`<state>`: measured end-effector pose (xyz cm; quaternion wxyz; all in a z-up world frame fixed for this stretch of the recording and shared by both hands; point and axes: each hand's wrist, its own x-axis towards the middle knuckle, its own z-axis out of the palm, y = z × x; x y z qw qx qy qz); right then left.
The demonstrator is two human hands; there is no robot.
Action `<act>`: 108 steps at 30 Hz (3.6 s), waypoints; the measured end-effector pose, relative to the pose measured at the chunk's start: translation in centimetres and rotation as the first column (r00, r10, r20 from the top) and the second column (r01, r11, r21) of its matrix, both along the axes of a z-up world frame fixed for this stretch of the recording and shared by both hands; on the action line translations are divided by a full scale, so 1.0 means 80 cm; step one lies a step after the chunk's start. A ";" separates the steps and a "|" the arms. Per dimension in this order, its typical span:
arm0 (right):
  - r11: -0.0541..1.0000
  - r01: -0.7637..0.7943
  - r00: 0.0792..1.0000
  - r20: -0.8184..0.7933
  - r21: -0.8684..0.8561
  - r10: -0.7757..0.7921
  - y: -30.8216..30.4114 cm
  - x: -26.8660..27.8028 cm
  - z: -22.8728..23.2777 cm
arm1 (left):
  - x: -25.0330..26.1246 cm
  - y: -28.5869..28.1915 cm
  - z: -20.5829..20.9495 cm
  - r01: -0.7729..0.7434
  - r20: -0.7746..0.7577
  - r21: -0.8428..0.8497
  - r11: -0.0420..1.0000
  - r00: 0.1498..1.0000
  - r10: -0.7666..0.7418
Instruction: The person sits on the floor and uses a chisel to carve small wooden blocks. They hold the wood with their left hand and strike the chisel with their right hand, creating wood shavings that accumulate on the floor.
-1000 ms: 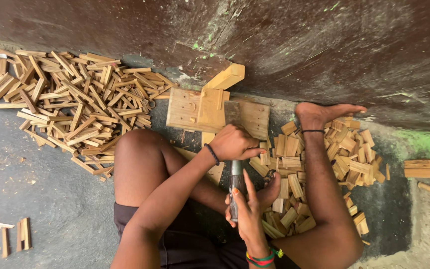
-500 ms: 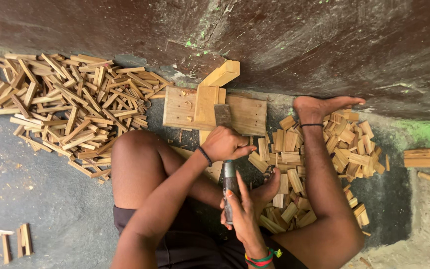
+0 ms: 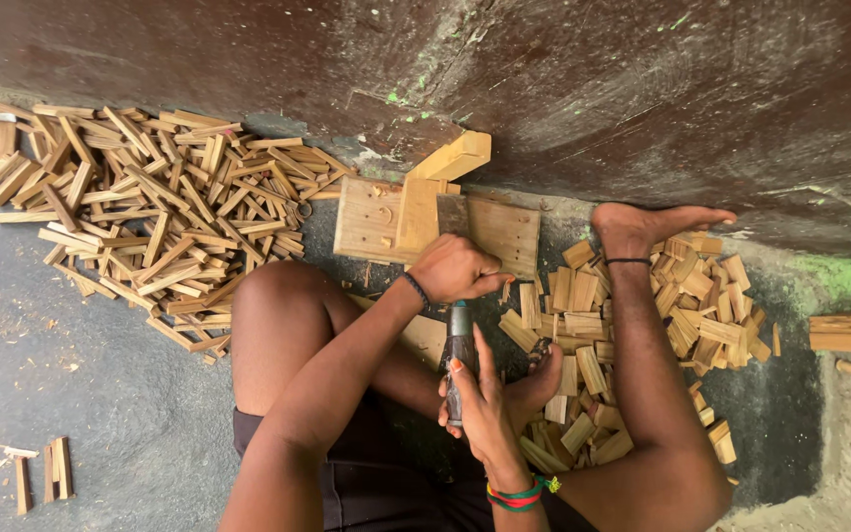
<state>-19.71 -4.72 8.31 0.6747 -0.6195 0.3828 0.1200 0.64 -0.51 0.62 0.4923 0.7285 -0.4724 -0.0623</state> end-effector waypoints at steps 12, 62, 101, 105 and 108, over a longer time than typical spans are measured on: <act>0.999 -0.020 1.000 -0.020 0.046 0.021 -0.001 0.014 0.011 | 0.010 -0.001 0.004 0.017 -0.011 0.033 0.999 1.000 -0.016; 0.966 0.257 0.966 0.031 -0.036 -0.256 -0.058 -0.076 -0.074 | 0.011 0.059 -0.023 -0.659 0.239 0.101 0.745 0.743 0.625; 0.998 0.055 0.992 0.110 0.038 -0.059 -0.022 -0.073 -0.029 | -0.041 0.007 0.017 -0.021 0.191 -0.075 0.997 0.981 0.035; 0.998 0.054 0.995 0.088 0.022 -0.055 -0.023 -0.074 -0.030 | -0.041 0.006 0.013 -0.026 0.179 -0.058 0.998 0.983 0.036; 0.997 0.065 0.994 0.080 0.049 -0.069 -0.025 -0.072 -0.032 | -0.038 0.007 0.012 -0.029 0.143 -0.072 0.997 0.989 0.039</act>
